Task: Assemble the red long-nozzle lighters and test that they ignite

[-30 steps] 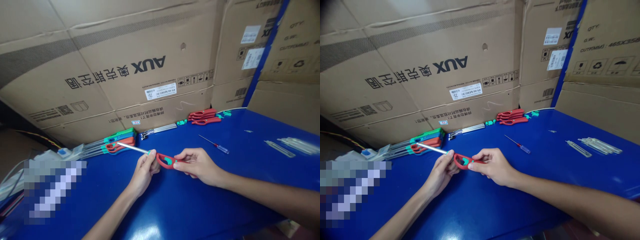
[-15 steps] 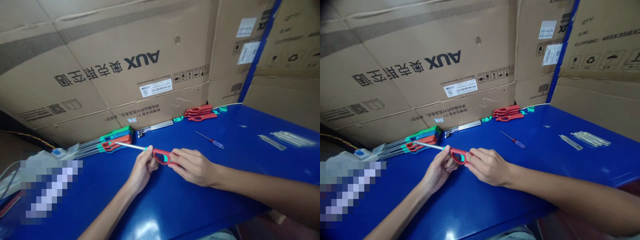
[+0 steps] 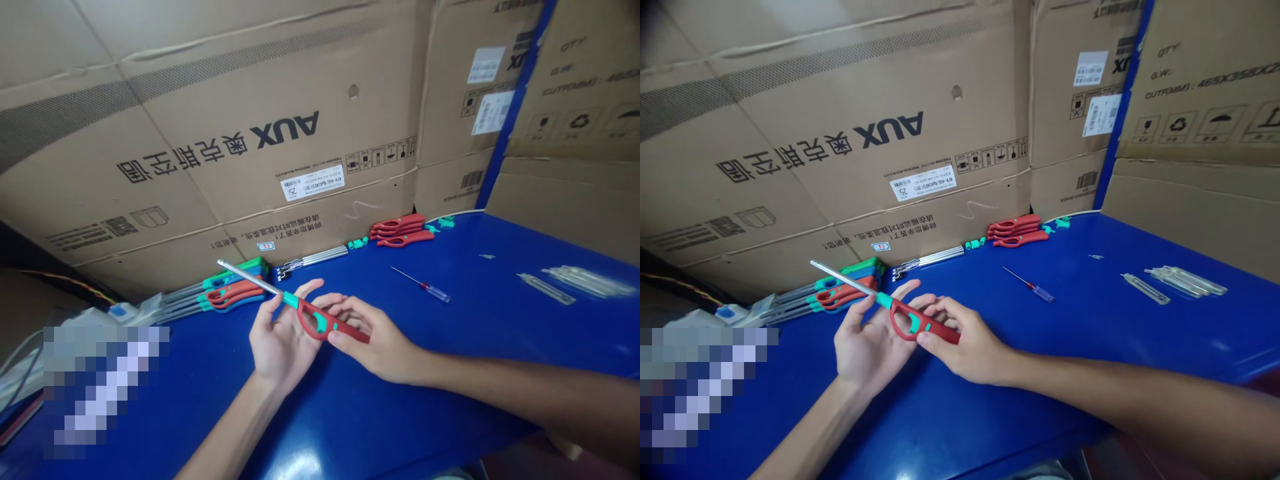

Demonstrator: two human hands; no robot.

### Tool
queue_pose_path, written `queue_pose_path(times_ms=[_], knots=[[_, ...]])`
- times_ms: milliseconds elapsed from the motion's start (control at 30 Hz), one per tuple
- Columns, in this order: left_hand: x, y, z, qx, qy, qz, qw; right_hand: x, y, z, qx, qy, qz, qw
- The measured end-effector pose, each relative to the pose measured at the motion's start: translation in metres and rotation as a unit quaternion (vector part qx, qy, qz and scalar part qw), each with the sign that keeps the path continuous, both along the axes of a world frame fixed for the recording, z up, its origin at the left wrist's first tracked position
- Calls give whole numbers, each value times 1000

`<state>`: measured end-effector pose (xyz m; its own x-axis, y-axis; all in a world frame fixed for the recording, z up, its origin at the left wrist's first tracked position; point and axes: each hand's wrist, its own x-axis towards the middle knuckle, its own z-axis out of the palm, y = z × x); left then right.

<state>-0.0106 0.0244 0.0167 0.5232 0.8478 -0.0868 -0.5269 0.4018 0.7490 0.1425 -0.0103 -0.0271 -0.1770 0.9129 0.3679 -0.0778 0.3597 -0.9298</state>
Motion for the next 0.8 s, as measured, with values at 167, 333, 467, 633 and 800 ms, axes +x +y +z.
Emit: queue_pose_path(times_ms=[167,333,467,633,800], knots=[[15,-7,19,21,-4,17,1000,-6,1,-1,-47,52,50,996],[39,-9,29,80,80,61,992,-4,1,15,-102,115,54,987],[54,-9,31,108,112,81,984,0,4,20,-115,150,30,982],[64,-7,35,132,170,68,974,9,9,31,-147,184,31,971],[77,-7,36,159,192,46,967,17,7,49,-153,217,35,963]])
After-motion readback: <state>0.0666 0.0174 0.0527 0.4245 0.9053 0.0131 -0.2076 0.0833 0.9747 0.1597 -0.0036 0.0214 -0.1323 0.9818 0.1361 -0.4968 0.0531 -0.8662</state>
